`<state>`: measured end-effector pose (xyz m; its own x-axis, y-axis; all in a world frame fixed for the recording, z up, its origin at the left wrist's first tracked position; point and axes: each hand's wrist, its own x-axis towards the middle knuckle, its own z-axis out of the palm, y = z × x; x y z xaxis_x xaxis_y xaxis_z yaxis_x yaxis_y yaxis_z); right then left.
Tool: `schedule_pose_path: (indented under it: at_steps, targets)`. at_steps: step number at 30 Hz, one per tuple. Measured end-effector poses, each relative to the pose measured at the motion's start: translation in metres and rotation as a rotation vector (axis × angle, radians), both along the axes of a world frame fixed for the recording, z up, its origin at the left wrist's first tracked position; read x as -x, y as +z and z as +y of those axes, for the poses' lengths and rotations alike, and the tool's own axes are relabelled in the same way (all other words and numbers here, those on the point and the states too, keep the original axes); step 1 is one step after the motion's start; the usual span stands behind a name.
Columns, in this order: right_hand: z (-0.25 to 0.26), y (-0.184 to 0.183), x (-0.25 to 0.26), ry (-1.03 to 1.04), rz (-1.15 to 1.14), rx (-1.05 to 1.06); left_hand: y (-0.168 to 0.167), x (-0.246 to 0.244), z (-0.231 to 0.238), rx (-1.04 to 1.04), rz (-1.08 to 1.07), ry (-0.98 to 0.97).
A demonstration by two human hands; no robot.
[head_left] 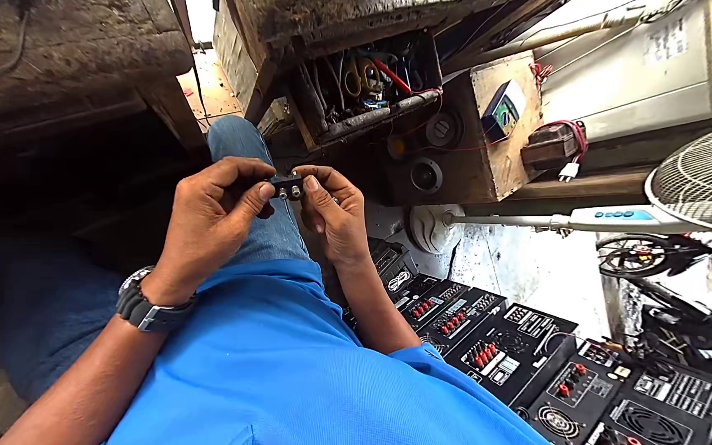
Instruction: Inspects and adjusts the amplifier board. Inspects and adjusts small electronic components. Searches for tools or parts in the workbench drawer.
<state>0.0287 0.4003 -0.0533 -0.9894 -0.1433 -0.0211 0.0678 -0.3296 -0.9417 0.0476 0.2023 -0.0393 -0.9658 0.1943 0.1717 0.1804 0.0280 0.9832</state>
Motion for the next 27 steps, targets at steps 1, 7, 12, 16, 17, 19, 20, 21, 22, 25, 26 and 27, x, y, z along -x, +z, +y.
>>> schedule_pose_path:
  at_steps: [1,7,12,16,17,19,20,21,22,25,26,27]
  targets:
    - [0.001,-0.001,0.000,0.006,-0.007,-0.003,0.000,0.000,0.001,0.019,0.004,-0.001]
    - [0.010,-0.006,-0.002,0.090,0.078,-0.022,0.006,-0.008,0.004,0.018,-0.046,-0.002]
    - [0.019,-0.009,-0.008,0.082,0.274,-0.159,0.012,-0.019,0.013,0.022,-0.076,-0.011]
    - [0.025,-0.013,-0.012,0.078,0.304,-0.158,0.019,-0.026,0.019,0.010,-0.193,-0.055]
    - [0.026,-0.014,-0.012,0.088,0.316,-0.158,0.019,-0.028,0.020,-0.006,-0.225,-0.068]
    - [0.028,-0.016,-0.013,0.117,0.328,-0.144,0.020,-0.032,0.021,-0.034,-0.262,-0.093]
    - [0.028,-0.016,-0.012,0.130,0.329,-0.131,0.020,-0.033,0.021,-0.042,-0.268,-0.101]
    - [0.028,-0.016,-0.012,0.147,0.336,-0.126,0.021,-0.033,0.021,-0.043,-0.271,-0.101]
    - [0.028,-0.014,-0.011,0.165,0.343,-0.127,0.021,-0.031,0.022,-0.046,-0.284,-0.096]
    - [0.027,-0.003,-0.009,0.219,0.364,-0.166,0.022,-0.021,0.021,-0.116,-0.353,-0.082]
    - [0.027,0.000,-0.006,0.230,0.368,-0.187,0.020,-0.018,0.019,-0.152,-0.363,-0.091]
    - [0.028,0.001,-0.004,0.233,0.367,-0.210,0.018,-0.016,0.016,-0.181,-0.358,-0.103]
